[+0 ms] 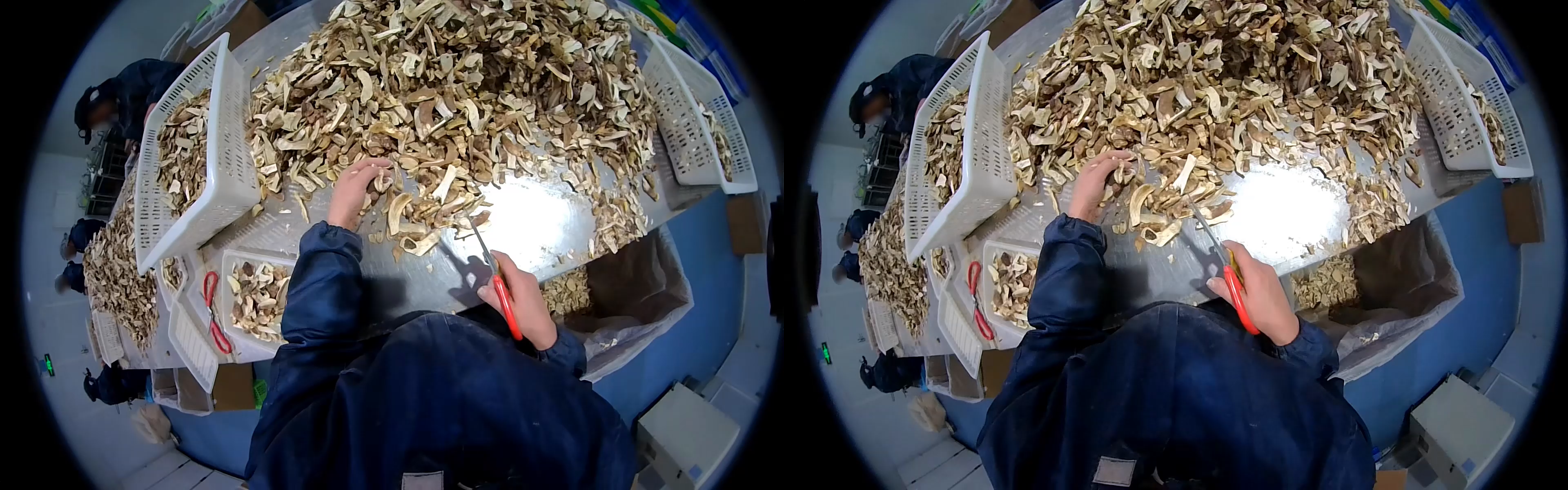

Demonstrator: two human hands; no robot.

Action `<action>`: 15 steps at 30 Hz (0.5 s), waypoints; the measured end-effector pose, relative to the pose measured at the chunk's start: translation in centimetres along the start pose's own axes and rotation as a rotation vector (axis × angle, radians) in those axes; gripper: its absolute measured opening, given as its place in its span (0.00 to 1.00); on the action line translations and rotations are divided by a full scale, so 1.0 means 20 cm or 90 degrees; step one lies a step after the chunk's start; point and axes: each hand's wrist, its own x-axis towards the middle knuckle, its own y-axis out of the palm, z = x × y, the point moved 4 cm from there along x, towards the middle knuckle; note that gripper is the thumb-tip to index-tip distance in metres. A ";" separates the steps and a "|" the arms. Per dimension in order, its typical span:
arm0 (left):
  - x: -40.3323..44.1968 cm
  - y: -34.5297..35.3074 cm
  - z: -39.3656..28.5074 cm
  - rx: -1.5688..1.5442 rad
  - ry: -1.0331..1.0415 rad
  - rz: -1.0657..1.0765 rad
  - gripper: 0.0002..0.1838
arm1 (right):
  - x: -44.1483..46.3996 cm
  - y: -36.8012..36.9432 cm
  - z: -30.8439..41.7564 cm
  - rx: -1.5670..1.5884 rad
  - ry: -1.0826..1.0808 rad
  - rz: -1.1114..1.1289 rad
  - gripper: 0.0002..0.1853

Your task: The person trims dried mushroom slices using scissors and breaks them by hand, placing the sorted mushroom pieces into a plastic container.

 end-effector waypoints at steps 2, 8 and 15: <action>0.01 -0.02 -0.01 0.040 0.034 -0.036 0.10 | 0.01 0.01 0.00 0.002 -0.006 0.002 0.30; 0.07 0.18 -0.06 0.558 0.351 -0.108 0.13 | 0.00 0.00 0.02 0.000 -0.011 0.005 0.30; 0.05 0.18 -0.09 0.682 0.404 -0.090 0.09 | -0.01 -0.01 0.02 -0.014 0.001 -0.010 0.30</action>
